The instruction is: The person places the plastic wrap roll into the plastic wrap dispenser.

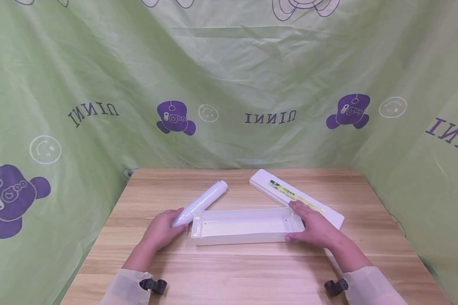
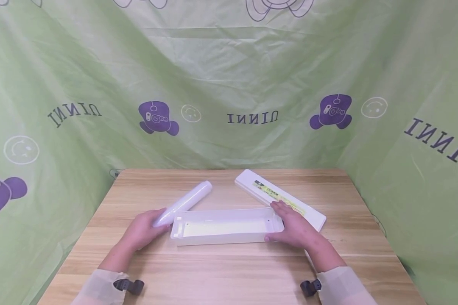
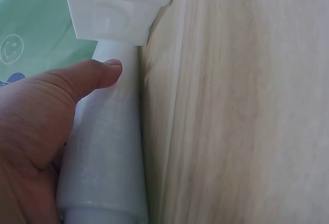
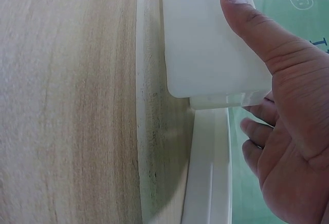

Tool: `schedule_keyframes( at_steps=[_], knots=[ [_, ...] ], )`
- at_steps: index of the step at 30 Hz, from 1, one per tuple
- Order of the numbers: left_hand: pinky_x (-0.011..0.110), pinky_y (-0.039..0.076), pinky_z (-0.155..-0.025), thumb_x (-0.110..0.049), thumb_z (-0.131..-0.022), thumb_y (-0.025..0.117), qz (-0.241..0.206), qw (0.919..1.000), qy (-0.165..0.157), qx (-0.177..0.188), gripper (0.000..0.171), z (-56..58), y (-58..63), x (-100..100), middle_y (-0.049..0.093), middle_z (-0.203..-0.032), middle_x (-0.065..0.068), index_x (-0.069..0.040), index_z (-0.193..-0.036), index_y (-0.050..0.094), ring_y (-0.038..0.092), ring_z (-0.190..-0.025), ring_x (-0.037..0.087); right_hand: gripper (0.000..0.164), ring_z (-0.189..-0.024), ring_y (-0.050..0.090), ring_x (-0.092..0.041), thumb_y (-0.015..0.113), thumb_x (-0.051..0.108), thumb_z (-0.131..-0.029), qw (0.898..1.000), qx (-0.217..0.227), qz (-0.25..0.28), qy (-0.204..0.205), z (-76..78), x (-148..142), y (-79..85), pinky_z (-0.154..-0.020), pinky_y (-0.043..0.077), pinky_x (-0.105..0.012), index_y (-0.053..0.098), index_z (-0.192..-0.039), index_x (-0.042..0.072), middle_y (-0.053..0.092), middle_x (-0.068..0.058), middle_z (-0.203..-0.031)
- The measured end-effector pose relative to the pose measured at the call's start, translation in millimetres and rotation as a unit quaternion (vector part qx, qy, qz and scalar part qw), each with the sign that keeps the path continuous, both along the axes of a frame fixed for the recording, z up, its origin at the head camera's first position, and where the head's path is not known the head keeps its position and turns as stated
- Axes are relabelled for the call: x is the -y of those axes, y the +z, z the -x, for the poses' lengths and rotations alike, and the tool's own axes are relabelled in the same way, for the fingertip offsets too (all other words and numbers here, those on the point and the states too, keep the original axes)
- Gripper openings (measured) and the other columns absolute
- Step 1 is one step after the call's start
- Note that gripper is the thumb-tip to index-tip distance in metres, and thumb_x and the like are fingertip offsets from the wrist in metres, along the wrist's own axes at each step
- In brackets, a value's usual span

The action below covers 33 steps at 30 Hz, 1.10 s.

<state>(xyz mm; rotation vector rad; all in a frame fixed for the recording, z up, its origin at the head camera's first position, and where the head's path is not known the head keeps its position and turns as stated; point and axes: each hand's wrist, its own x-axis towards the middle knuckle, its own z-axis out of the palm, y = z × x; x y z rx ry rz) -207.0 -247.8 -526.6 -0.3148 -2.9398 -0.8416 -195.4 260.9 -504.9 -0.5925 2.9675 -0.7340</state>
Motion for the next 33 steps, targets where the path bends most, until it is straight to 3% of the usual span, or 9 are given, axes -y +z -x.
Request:
schedule_keyframes(
  at_steps=[19,33],
  knots=[
    [0.060,0.049,-0.105,-0.032,-0.089,0.082,0.012,0.9997,-0.012,-0.015,0.067,2.8,14.2,6.3,0.065,-0.136,0.023,-0.003,-0.146,0.058,0.063,-0.121,0.044,0.115,-0.148,0.035,-0.046,0.088,0.063,-0.070,1.000,0.000,-0.006,-0.002,0.8,-0.1,0.1,-0.118,0.034,-0.062,0.043,-0.156,0.002,0.042,-0.024,-0.159],
    [0.060,0.050,-0.104,-0.031,-0.089,0.082,0.006,0.9996,-0.022,-0.018,0.066,4.9,28.4,6.0,0.065,-0.138,0.020,-0.007,-0.147,0.059,0.064,-0.121,0.042,0.112,-0.147,0.036,-0.046,0.092,0.056,-0.071,1.000,-0.005,-0.004,-0.002,1.1,1.2,1.0,-0.118,0.034,-0.063,0.044,-0.155,0.000,0.043,-0.025,-0.158]
  ],
)
